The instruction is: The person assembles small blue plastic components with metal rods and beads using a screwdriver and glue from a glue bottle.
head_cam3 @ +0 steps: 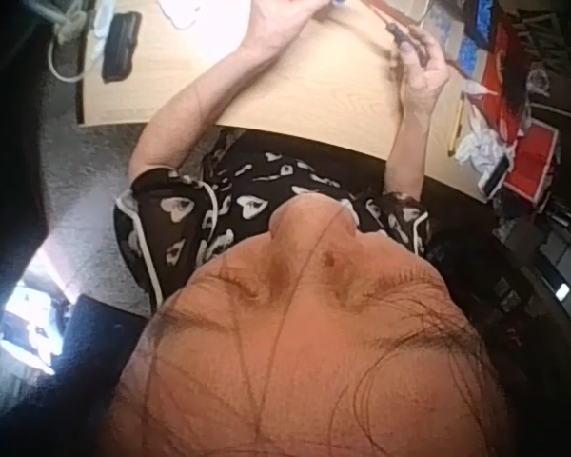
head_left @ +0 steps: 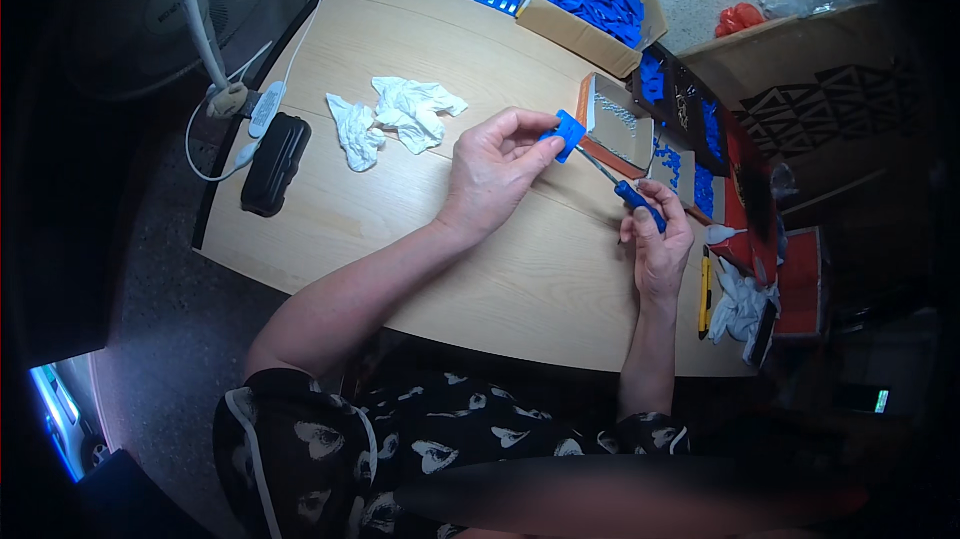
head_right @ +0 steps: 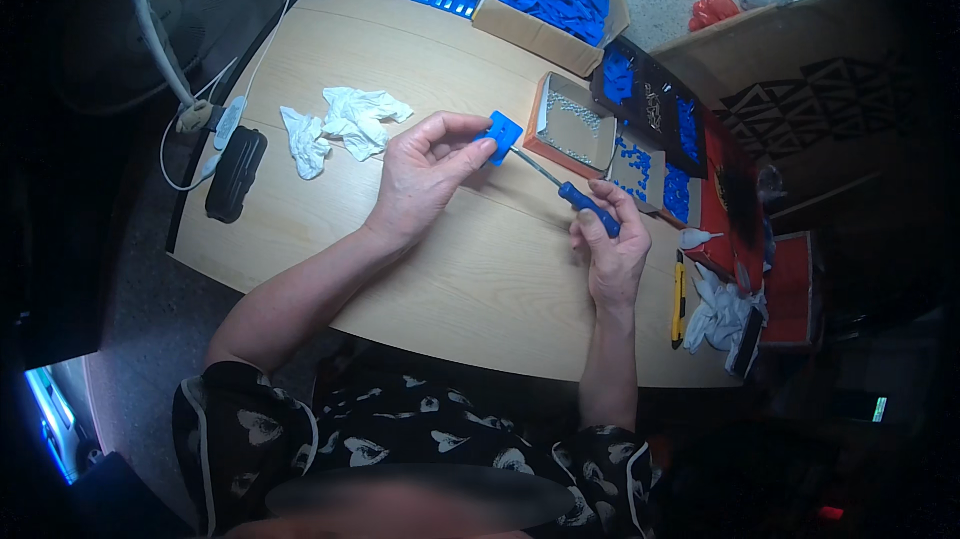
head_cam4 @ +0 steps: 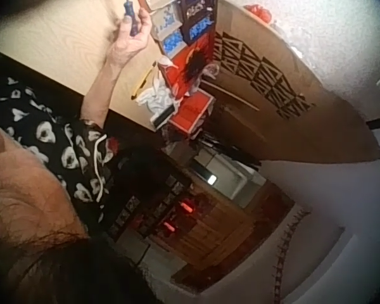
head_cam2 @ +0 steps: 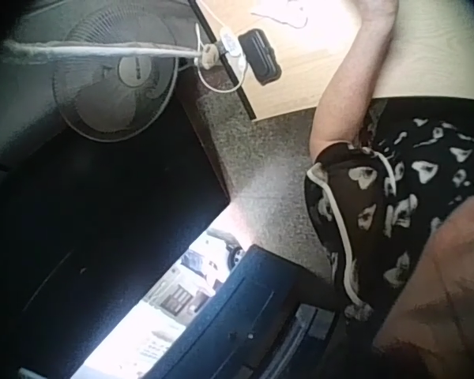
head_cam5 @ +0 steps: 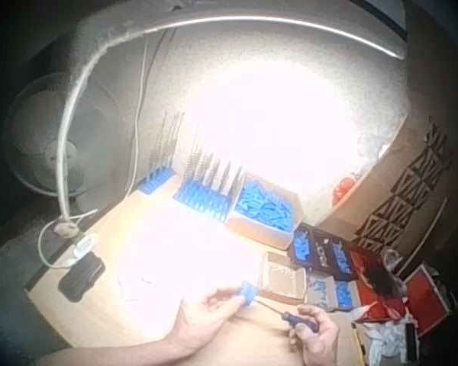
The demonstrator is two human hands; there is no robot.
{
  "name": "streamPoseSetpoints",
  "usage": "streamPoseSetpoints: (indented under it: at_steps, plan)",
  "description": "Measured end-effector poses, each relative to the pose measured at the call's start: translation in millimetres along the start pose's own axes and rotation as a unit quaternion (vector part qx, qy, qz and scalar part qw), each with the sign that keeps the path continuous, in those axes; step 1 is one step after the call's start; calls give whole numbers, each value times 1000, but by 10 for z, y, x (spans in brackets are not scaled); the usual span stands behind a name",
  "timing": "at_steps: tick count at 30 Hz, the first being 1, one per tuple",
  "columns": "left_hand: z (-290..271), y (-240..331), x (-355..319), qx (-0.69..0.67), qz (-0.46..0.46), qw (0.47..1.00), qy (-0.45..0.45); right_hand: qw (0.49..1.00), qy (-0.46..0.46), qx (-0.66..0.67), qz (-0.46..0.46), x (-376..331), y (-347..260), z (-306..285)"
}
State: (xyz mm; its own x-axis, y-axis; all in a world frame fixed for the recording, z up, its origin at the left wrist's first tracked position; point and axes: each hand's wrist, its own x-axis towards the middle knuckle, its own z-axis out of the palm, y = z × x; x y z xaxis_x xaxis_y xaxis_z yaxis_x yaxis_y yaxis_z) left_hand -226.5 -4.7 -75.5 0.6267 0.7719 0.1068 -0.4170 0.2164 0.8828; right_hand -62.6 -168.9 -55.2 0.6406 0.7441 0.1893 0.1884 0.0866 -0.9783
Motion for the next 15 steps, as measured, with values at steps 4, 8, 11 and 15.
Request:
streamPoseSetpoints:
  at_steps: [4,8,11,15]
  plan:
    - [-33,0,51,-1,6,1000,-2,996,-20,-79,-24,-38,36,-105]
    - [-76,35,87,52,10,997,-53,992,-16,-118,-42,-59,-3,-137]
    - [-84,33,89,53,14,996,-65,997,-33,-66,-5,-59,-11,-163]
    - [-66,43,92,72,8,995,-70,998,-46,-2,52,-61,-39,-158]
